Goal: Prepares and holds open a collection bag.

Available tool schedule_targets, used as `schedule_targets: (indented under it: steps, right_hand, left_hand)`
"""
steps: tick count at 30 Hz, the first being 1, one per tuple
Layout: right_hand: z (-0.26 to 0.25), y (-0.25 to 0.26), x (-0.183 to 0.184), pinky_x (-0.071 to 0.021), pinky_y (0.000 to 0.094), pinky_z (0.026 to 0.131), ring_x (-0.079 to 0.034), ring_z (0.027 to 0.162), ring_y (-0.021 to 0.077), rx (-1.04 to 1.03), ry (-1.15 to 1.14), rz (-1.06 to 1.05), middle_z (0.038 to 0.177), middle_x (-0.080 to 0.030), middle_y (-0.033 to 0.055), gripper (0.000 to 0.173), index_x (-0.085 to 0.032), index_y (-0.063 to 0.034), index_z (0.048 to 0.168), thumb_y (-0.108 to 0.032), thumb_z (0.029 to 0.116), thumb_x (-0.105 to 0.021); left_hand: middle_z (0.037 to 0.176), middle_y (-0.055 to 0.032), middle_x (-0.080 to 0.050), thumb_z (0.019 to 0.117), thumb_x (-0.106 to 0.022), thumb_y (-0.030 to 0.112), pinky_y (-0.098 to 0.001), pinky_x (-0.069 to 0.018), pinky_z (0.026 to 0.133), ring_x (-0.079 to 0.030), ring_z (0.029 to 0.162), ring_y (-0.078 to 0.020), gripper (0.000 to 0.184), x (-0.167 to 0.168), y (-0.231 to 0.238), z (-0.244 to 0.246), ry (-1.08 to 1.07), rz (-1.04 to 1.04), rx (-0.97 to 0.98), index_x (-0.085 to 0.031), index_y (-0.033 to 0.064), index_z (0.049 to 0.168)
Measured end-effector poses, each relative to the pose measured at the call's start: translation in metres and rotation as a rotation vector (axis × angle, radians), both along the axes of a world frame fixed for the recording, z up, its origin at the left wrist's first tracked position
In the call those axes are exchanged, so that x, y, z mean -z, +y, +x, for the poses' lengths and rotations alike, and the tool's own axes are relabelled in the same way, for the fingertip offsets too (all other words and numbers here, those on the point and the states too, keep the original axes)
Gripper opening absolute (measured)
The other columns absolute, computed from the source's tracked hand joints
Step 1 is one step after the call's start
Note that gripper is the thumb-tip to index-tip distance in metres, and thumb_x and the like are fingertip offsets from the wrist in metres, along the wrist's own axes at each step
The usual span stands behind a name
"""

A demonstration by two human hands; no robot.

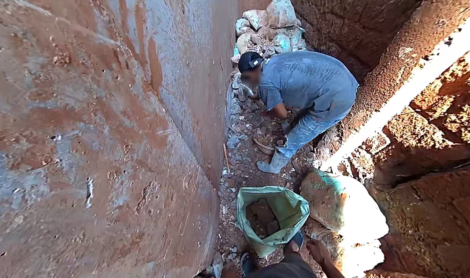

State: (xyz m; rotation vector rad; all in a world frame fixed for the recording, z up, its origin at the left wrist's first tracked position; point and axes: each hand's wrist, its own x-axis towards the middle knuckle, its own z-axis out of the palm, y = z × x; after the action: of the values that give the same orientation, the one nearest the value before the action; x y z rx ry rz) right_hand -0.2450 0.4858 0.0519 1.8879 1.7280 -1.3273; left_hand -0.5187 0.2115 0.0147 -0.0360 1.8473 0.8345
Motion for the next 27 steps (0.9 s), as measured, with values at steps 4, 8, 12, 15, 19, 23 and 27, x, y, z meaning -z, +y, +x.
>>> schedule_targets:
  steps: [4, 8, 12, 15, 19, 23, 27]
  right_hand:
    - [0.004, 0.0, -0.004, -0.0458, 0.0573, 0.106, -0.063, 0.122, 0.038, -0.024, -0.033, -0.004, 0.127, -0.068, 0.0239, 0.034, -0.068, -0.0002, 0.126, -0.024, 0.1046, -0.057]
    - [0.006, 0.001, -0.007, -0.0457, 0.0568, 0.106, -0.063, 0.122, 0.0378, -0.045, -0.061, 0.009, 0.126, -0.068, 0.024, 0.033, -0.069, 0.0001, 0.123, -0.024, 0.1043, -0.058]
    - [0.002, 0.003, -0.009, -0.0462, 0.0569, 0.105, -0.064, 0.121, 0.0383, -0.042, -0.054, 0.013, 0.125, -0.068, 0.0238, 0.033, -0.069, -0.0003, 0.124, -0.024, 0.1041, -0.058]
    - [-0.003, 0.003, -0.016, -0.0459, 0.0565, 0.106, -0.063, 0.122, 0.0378, -0.052, -0.06, 0.015, 0.126, -0.068, 0.0232, 0.034, -0.069, -0.0012, 0.125, -0.025, 0.1046, -0.057]
    - [-0.007, 0.004, -0.02, -0.0461, 0.0564, 0.106, -0.063, 0.122, 0.0373, -0.045, -0.048, 0.009, 0.127, -0.068, 0.023, 0.034, -0.068, -0.0011, 0.127, -0.025, 0.1051, -0.057]
    - [-0.005, 0.005, -0.018, -0.0468, 0.0561, 0.105, -0.064, 0.12, 0.0374, -0.038, -0.02, 0.006, 0.125, -0.068, 0.024, 0.034, -0.067, 0.0007, 0.126, -0.023, 0.105, -0.056]
    - [-0.003, 0.006, -0.017, -0.0467, 0.0565, 0.105, -0.064, 0.12, 0.0374, -0.043, -0.02, 0.015, 0.124, -0.069, 0.0237, 0.032, -0.068, 0.0, 0.125, -0.022, 0.105, -0.056]
  left_hand:
    - [0.119, -0.03, -0.066, 0.1038, -0.054, 0.008, -0.0496, -0.0565, 0.091, -0.07, 0.101, -0.0371, 0.033, 0.002, -0.005, 0.005, 0.015, -0.007, -0.004, -0.056, -0.01, 0.132]
    - [0.117, -0.0292, -0.067, 0.1041, -0.054, 0.009, -0.0492, -0.0567, 0.09, -0.07, 0.098, -0.0362, 0.034, 0.011, -0.009, 0.006, 0.018, 0.011, -0.006, -0.056, -0.01, 0.132]
    - [0.117, -0.0292, -0.067, 0.1037, -0.054, 0.008, -0.0487, -0.0574, 0.088, -0.071, 0.098, -0.0361, 0.034, 0.011, -0.009, 0.005, 0.007, 0.012, -0.037, -0.056, -0.0098, 0.132]
    - [0.119, -0.0295, -0.066, 0.103, -0.056, 0.007, -0.0487, -0.057, 0.088, -0.07, 0.099, -0.0364, 0.034, 0.008, -0.009, 0.004, 0.016, 0.008, -0.035, -0.056, -0.0097, 0.133]
    - [0.119, -0.0294, -0.066, 0.1016, -0.057, 0.004, -0.0491, -0.0567, 0.088, -0.07, 0.099, -0.0366, 0.032, 0.007, -0.01, 0.002, 0.021, 0.011, -0.038, -0.057, -0.0099, 0.131]
    - [0.12, -0.0307, -0.065, 0.1012, -0.057, 0.003, -0.0499, -0.0566, 0.089, -0.069, 0.101, -0.0381, 0.033, 0.005, -0.011, 0.001, 0.022, 0.024, -0.046, -0.055, -0.0106, 0.131]
    - [0.122, -0.0295, -0.065, 0.1018, -0.057, 0.005, -0.049, -0.0566, 0.09, -0.069, 0.102, -0.0371, 0.033, 0.009, -0.012, 0.0, 0.02, 0.011, -0.036, -0.056, -0.0097, 0.131]
